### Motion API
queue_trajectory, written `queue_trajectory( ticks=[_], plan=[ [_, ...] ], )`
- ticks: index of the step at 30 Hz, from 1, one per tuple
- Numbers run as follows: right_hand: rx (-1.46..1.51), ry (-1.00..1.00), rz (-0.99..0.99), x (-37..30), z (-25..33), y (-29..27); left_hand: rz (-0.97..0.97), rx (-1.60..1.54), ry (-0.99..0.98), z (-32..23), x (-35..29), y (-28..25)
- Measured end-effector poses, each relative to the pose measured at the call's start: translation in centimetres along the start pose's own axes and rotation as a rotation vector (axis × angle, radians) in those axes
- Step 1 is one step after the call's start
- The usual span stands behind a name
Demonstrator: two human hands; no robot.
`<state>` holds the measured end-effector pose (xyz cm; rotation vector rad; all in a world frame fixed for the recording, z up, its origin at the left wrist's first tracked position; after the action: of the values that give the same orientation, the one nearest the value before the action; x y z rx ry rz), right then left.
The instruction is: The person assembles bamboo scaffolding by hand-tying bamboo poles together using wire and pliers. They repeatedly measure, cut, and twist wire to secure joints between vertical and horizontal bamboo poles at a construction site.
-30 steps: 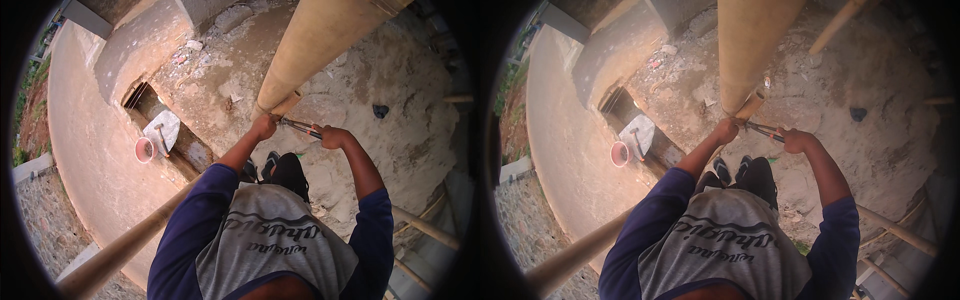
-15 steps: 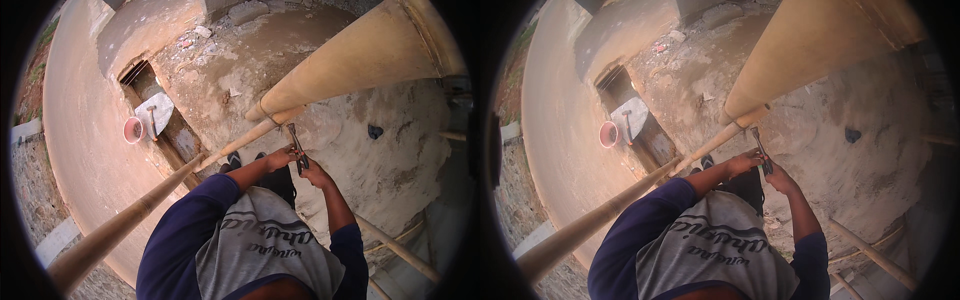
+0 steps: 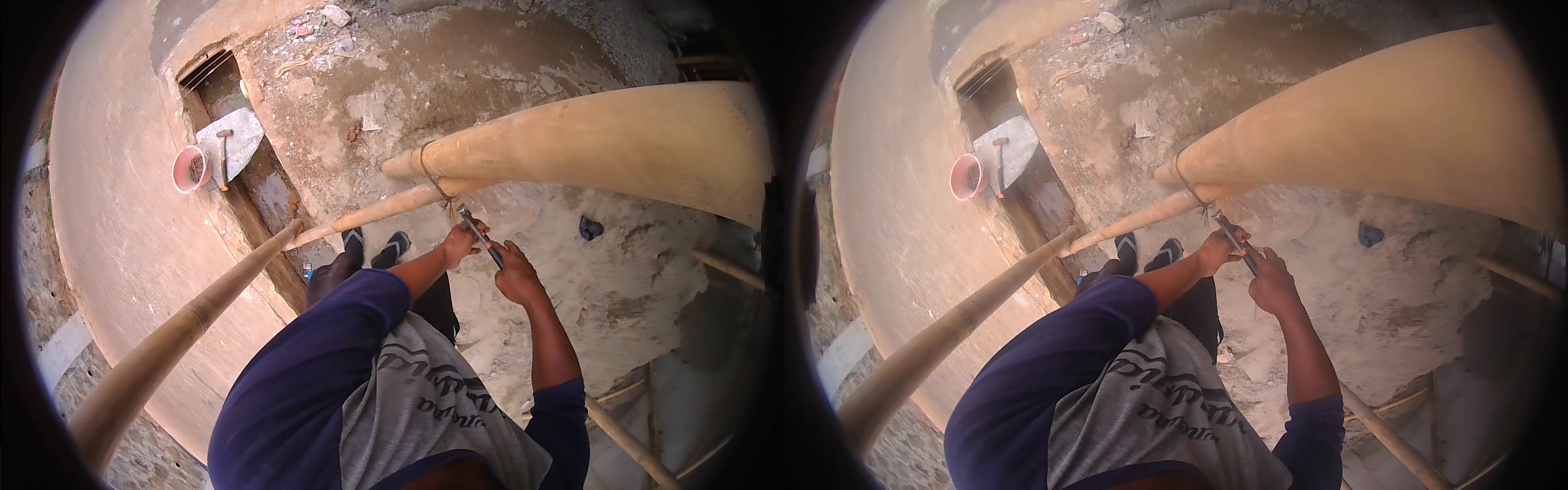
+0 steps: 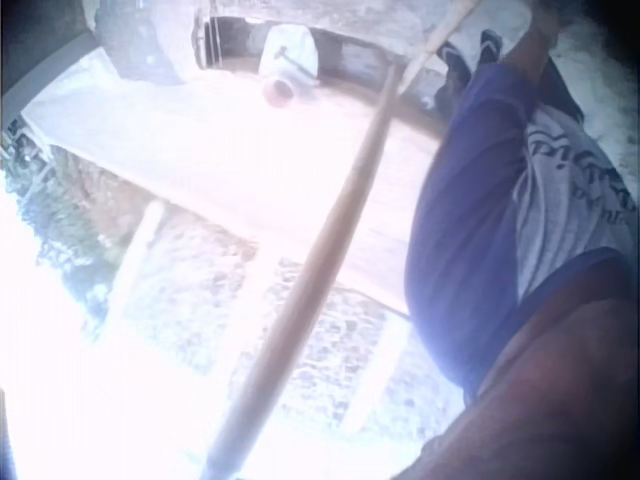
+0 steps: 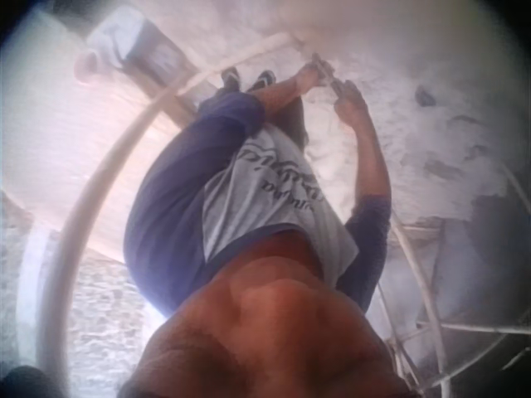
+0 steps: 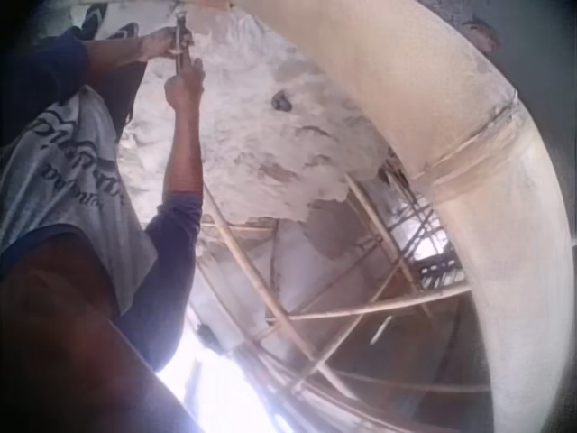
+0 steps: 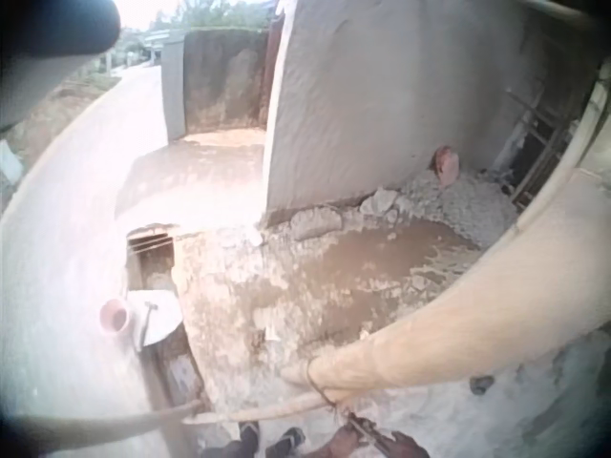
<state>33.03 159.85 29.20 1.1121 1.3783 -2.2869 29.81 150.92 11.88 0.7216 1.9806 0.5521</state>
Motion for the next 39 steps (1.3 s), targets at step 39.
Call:
queue_trajectory(
  ticks=[39],
  plan=[
    [0.092, 0.168, 0.074, 1.1, 4.3, 0.6, 0.357, -0.049, -0.01, -2.5, -4.7, -1.6]
  ],
)
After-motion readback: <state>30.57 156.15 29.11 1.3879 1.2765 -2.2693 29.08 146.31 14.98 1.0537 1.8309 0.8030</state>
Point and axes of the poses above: each hand's wrist, its own x-axis towards the middle knuckle, its own y-axis out of the palm, z = x × y, the point moved 2 cm from there along x, towards the middle knuckle, and after that the axes turned 9 degrees about x, right-handed, at the moved point
